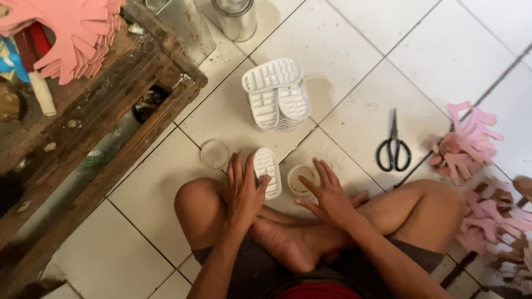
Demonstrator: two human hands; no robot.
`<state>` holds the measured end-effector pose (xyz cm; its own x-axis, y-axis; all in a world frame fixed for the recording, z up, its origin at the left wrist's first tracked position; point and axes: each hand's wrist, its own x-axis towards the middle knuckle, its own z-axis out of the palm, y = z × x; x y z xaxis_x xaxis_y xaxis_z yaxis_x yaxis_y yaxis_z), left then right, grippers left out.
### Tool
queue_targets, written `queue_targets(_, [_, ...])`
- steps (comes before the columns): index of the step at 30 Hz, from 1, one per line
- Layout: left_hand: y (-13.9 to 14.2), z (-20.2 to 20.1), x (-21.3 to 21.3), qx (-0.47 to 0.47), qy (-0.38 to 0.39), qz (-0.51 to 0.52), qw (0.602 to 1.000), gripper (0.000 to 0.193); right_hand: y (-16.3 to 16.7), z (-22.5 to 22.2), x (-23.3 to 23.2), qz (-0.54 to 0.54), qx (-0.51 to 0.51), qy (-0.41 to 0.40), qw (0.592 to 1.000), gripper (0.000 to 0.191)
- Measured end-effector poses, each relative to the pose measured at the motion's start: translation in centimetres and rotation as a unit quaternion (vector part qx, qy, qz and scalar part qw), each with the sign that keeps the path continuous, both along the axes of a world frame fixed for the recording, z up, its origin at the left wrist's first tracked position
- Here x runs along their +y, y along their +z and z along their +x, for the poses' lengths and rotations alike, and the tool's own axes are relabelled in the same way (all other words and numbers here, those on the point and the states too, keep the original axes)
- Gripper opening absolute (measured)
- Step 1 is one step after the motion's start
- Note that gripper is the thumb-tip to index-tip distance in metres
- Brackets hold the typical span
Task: The person sits on the floor holding white foam slipper soles, dips their hand into a small container of white powder and rubs the powder over the tread side of each sole, then stacks the finished soles on a pile on the floor, repeating the process one sole at a time.
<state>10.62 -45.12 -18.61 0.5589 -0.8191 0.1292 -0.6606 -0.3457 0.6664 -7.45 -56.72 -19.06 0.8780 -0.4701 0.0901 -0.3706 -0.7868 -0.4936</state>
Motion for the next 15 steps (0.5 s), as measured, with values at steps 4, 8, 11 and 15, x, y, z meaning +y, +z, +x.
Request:
queue_targets(4, [0.2,-1.3,0.6,0.118,0.012,-0.069,0.991,0.062,0.6,-0.5,0.5,-0.086,0.011,0.006,0.996,0.053])
queue_targets(8, [1.1,-2.4,2.4,0.548,0.121,-0.129,0.818,0.045,1.0,-1.7,0.6,-0.081,-0.077,0.024,0.993,0.044])
queue_targets(11, [3.6,-3.4,3.4,0.722,0.132,-0.2,0.65,0.044,1.2,-3.0,0.6,-0.061,-0.075,0.022,0.995,0.034])
queue_targets(15, [8.1,-4.9,5.0,0.701,0.03,-0.169,0.692,0.047,3.2,-5.2,2.0,0.052,-0.16,-0.002,0.986,0.028])
